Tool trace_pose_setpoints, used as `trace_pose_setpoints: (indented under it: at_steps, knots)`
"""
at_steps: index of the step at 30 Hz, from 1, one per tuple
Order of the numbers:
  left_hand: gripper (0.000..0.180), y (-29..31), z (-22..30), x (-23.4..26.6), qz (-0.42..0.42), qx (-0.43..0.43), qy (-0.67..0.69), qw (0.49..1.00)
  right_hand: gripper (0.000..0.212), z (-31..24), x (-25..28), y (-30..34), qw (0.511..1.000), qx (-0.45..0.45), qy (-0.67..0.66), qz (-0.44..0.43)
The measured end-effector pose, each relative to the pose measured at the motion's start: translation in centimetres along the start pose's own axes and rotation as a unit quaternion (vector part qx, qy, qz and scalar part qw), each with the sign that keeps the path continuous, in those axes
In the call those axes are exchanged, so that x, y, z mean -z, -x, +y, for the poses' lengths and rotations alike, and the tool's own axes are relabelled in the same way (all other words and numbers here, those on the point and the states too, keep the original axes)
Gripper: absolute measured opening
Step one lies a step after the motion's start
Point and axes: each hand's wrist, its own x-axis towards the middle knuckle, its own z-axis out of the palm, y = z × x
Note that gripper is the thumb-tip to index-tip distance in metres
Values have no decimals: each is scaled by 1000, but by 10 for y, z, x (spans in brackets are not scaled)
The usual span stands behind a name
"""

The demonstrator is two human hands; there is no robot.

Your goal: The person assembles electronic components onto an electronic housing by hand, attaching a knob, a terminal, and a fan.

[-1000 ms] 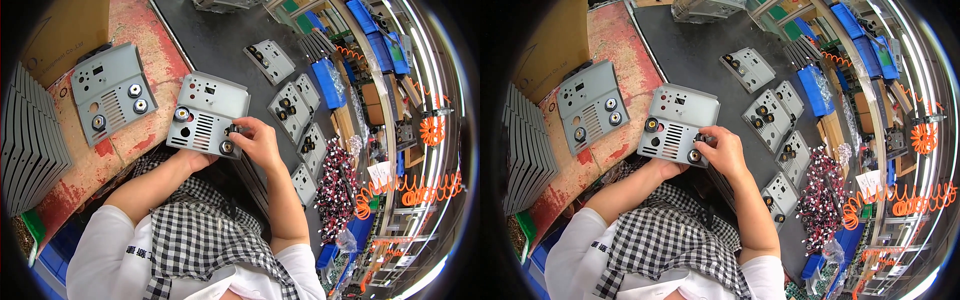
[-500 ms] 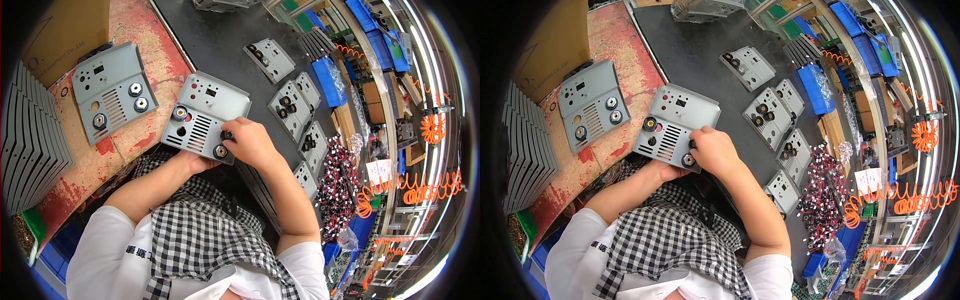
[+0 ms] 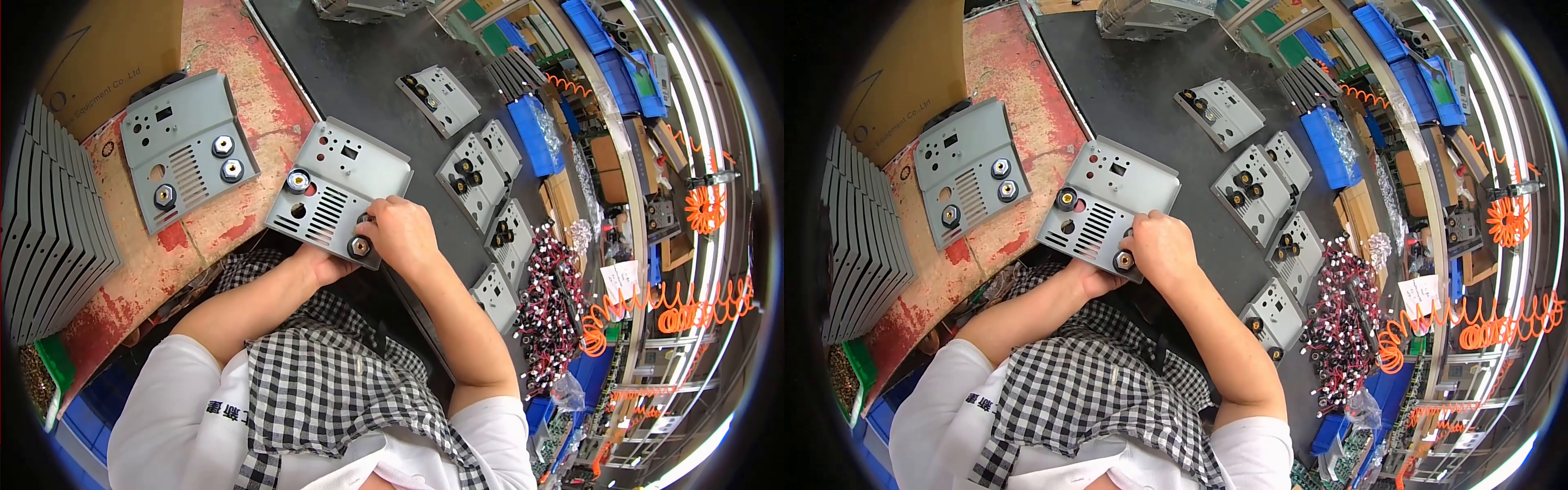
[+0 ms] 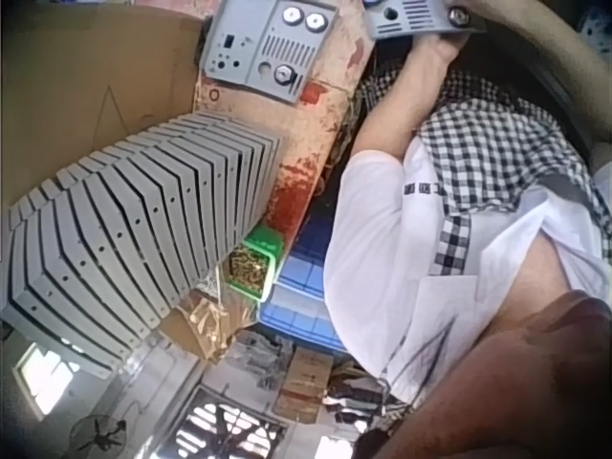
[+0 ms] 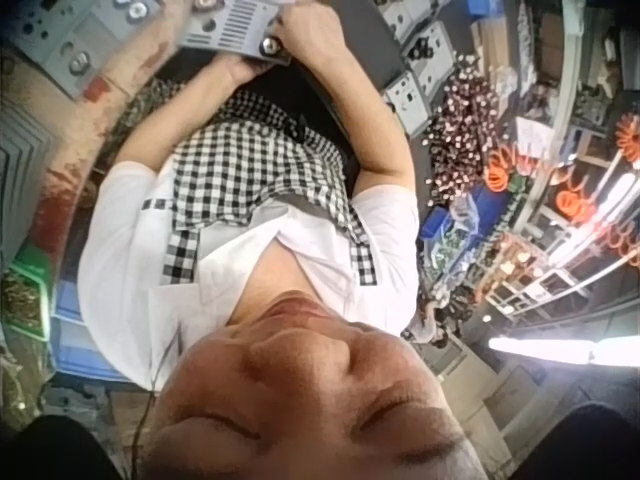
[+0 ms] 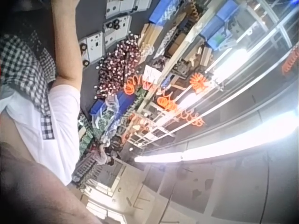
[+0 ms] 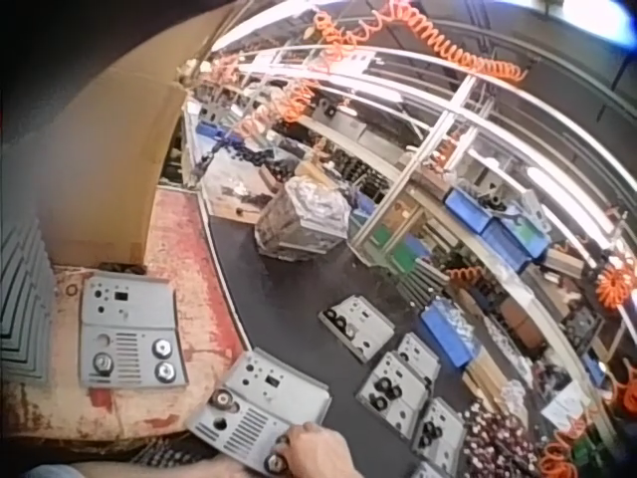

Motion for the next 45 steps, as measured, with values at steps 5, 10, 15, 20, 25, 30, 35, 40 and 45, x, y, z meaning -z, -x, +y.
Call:
trace_pose_setpoints:
  at_steps: [5, 10, 15, 20, 25, 30, 35, 40, 45]
  knots:
    - [29, -1, 1, 3, 2, -14, -25, 1000, 21, 0, -11, 13, 982, 20, -90, 162]
    - [27, -1, 0, 3, 11, -15, -34, 999, 18, 2, -14, 13, 982, 7, -100, 158]
    - [25, 0, -1, 2, 20, -17, -30, 999, 16, 6, -7, 10, 988, -1, -102, 119]
    - [25, 2, -2, -2, 23, -24, -34, 999, 15, 10, -10, 11, 984, -16, -143, 106]
    - [27, 2, -1, -2, 21, -29, -25, 999, 17, 2, -7, 13, 988, -30, -118, 91]
    - [27, 6, -1, -7, 14, -33, -31, 999, 20, 3, -12, 15, 975, -50, -175, 124]
    - [26, 0, -2, 1, 6, -25, -12, 1000, 18, 11, -17, 13, 962, -46, -231, 137]
    - [26, -4, -2, 9, -8, -13, 14, 1000, 13, 15, -13, 11, 958, -22, -197, 209]
    - [30, -8, -4, 14, -5, -12, -5, 1000, 15, 5, -22, 20, 960, 106, -78, 247]
